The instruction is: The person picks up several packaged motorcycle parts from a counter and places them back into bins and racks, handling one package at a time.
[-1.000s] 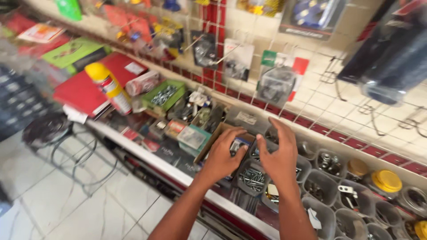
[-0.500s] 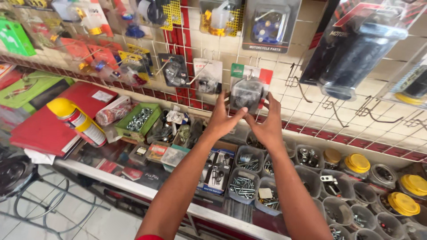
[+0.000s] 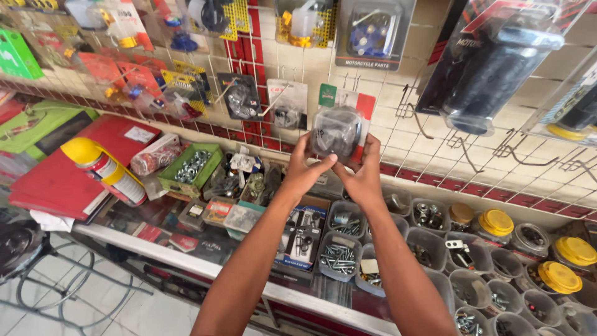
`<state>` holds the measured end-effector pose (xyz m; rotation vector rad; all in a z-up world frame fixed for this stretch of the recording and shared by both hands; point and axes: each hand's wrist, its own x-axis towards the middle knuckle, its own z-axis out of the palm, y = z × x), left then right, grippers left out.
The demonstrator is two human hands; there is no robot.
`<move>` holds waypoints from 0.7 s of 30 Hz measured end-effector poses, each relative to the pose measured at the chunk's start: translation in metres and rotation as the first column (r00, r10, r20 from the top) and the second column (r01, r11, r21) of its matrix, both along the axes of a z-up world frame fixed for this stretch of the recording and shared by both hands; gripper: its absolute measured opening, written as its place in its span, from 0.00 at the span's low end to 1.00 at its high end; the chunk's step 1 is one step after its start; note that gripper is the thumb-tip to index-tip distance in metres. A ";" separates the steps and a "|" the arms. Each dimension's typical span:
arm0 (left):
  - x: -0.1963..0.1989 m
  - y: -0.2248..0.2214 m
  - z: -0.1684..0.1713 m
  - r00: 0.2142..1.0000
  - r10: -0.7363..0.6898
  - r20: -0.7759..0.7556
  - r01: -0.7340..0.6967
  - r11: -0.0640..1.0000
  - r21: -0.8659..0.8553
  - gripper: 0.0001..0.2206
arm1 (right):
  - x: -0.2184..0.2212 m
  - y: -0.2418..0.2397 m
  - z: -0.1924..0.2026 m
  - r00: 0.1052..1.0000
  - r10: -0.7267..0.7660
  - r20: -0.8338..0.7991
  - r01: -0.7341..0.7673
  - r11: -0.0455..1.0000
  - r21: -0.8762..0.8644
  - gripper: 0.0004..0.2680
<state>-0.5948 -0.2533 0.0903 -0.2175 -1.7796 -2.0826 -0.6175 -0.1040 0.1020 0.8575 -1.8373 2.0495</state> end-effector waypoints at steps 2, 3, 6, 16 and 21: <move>0.009 0.000 0.003 0.999 -0.015 -0.036 0.017 0.999 0.040 0.33 | 0.009 0.002 0.005 1.000 0.022 0.015 -0.022 0.999 -0.028 0.29; 0.013 0.000 0.005 0.998 -0.024 -0.056 0.027 0.998 0.059 0.33 | 0.014 0.003 0.009 0.999 0.042 0.030 -0.040 0.998 -0.047 0.29; 0.029 -0.001 0.012 0.998 0.020 -0.063 -0.019 0.999 0.031 0.34 | 0.031 0.008 0.021 0.993 0.093 0.068 -0.087 0.992 -0.090 0.29; 0.072 0.005 0.033 0.992 0.102 -0.069 -0.101 0.995 0.022 0.33 | 0.063 0.014 0.043 0.963 0.185 0.198 -0.147 0.970 -0.193 0.29; 0.092 0.003 0.039 0.986 0.160 -0.056 -0.163 0.985 -0.053 0.35 | 0.078 0.015 0.047 0.960 0.198 0.199 -0.156 0.965 -0.212 0.29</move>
